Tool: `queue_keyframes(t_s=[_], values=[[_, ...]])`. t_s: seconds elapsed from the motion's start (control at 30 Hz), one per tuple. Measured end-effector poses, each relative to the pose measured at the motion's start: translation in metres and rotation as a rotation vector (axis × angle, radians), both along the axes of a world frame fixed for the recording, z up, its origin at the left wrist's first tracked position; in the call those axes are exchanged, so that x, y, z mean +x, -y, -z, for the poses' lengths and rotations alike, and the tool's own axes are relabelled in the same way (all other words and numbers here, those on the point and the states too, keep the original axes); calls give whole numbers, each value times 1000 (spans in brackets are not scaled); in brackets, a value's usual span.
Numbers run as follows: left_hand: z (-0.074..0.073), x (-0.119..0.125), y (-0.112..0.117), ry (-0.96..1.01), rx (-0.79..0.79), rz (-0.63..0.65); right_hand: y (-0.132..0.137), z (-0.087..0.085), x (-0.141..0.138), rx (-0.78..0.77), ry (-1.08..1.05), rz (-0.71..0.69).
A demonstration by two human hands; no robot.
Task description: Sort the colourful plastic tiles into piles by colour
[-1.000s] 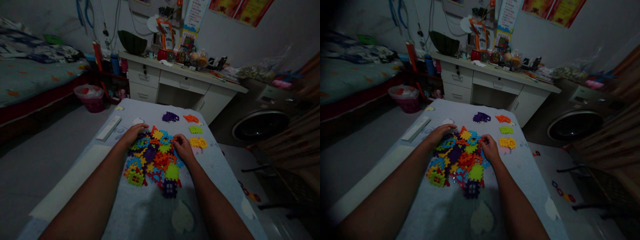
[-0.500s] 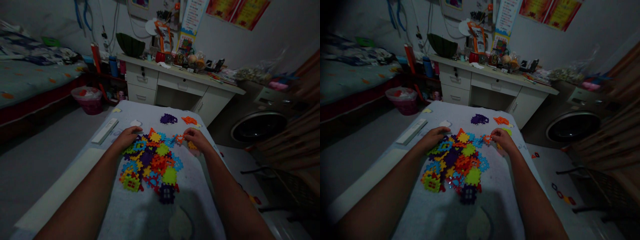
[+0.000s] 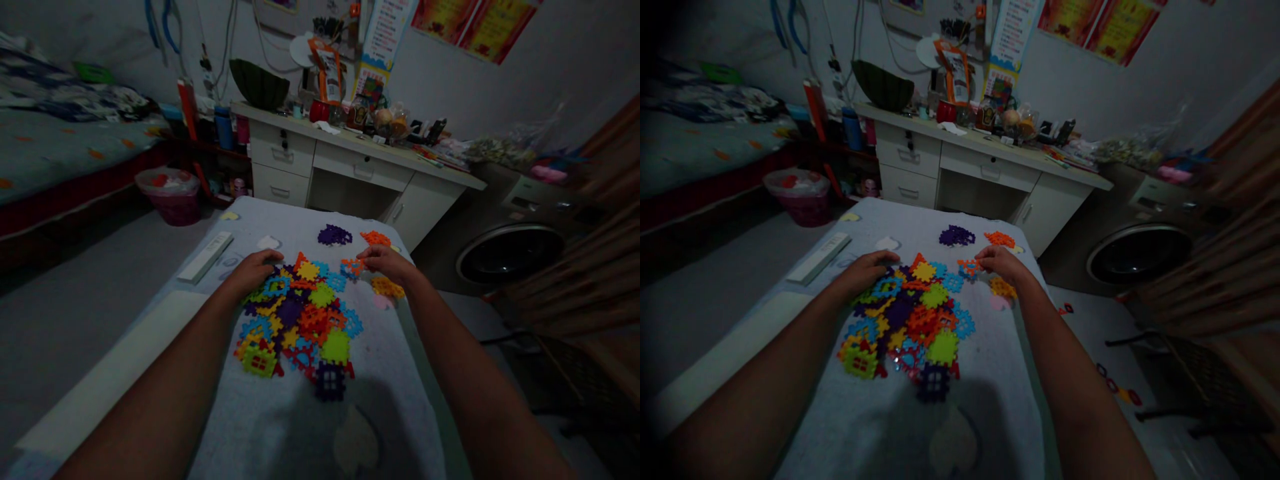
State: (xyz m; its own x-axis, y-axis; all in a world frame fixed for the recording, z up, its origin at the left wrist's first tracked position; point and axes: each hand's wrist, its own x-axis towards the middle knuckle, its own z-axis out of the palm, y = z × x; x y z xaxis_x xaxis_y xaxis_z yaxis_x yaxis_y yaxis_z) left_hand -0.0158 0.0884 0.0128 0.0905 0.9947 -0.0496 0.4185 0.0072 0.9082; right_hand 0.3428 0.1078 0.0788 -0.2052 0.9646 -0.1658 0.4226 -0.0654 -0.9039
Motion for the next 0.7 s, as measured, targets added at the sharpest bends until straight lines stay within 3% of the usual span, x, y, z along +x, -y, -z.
queue_keyframes(t_s=[0.13, 0.27, 0.47, 0.7], values=[[-1, -1, -1, -25, 37, 12, -4, 22, -9, -34, 34, 123], [-2, -1, 0, -27, 38, 16, 7, 31, -14, -106, -22, 95], [-7, 2, 3, -46, 24, 12, 18, 24, -9, -198, -117, -88], [-3, 0, 0, -71, -2, 21, -11, 12, 22, -96, -150, 52]])
